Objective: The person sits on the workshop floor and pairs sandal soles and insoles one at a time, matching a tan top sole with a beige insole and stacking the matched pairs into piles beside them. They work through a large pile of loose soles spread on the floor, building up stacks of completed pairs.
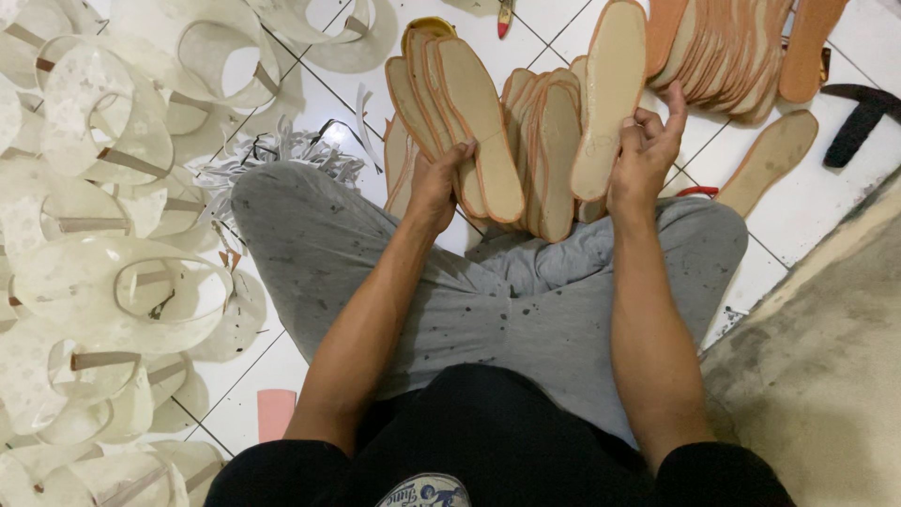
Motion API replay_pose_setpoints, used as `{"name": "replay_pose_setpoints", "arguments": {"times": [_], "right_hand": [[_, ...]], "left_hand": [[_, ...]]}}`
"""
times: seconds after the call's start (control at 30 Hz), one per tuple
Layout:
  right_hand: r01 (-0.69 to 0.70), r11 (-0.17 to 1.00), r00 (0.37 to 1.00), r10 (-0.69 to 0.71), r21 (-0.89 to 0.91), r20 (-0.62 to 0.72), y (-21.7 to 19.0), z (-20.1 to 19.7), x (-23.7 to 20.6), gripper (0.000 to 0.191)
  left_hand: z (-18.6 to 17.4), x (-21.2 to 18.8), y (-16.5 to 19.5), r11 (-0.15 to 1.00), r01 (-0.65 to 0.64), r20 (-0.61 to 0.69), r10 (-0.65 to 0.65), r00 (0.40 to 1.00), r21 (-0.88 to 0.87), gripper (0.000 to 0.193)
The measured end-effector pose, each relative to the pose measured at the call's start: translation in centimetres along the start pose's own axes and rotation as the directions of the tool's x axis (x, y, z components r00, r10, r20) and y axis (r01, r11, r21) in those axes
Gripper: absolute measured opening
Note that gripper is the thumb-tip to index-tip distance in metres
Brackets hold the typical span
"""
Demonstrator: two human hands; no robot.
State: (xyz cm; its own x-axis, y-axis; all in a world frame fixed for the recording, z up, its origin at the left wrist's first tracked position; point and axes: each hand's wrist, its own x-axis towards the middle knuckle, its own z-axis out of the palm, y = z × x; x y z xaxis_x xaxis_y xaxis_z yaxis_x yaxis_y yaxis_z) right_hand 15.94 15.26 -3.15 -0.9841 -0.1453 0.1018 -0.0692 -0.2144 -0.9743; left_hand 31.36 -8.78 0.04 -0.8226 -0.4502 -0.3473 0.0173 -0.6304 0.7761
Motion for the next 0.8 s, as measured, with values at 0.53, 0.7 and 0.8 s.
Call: {"name": "replay_pose_setpoints", "arguments": {"times": [0.53,0.7,0.8], "right_hand": [[0.181,0.467,0.933,0.197,-0.866,0.301,-1.9,4.7,-3.0,0.133],[0.25,0.619,0.956,-0.035,-0.745,0.292,-1.8,2.9,-2.1,0.132],[0.171,0.854,0.981,-0.103,-0.491,0.161,-1.5,0.4,-0.4,0.127]], "left_hand": [[-0.3,0.1,-0.4,0.998,-0.009,-0.01,0.009,1.0,0.062,0.03],[-0.7,0.4,-1.0,0.996,-0.025,0.01,0.024,1.0,0.082,0.033],[-0.6,0.4,-1.0,1.0,0.004,0.022,-0.005,1.0,0.022,0.034]]}}
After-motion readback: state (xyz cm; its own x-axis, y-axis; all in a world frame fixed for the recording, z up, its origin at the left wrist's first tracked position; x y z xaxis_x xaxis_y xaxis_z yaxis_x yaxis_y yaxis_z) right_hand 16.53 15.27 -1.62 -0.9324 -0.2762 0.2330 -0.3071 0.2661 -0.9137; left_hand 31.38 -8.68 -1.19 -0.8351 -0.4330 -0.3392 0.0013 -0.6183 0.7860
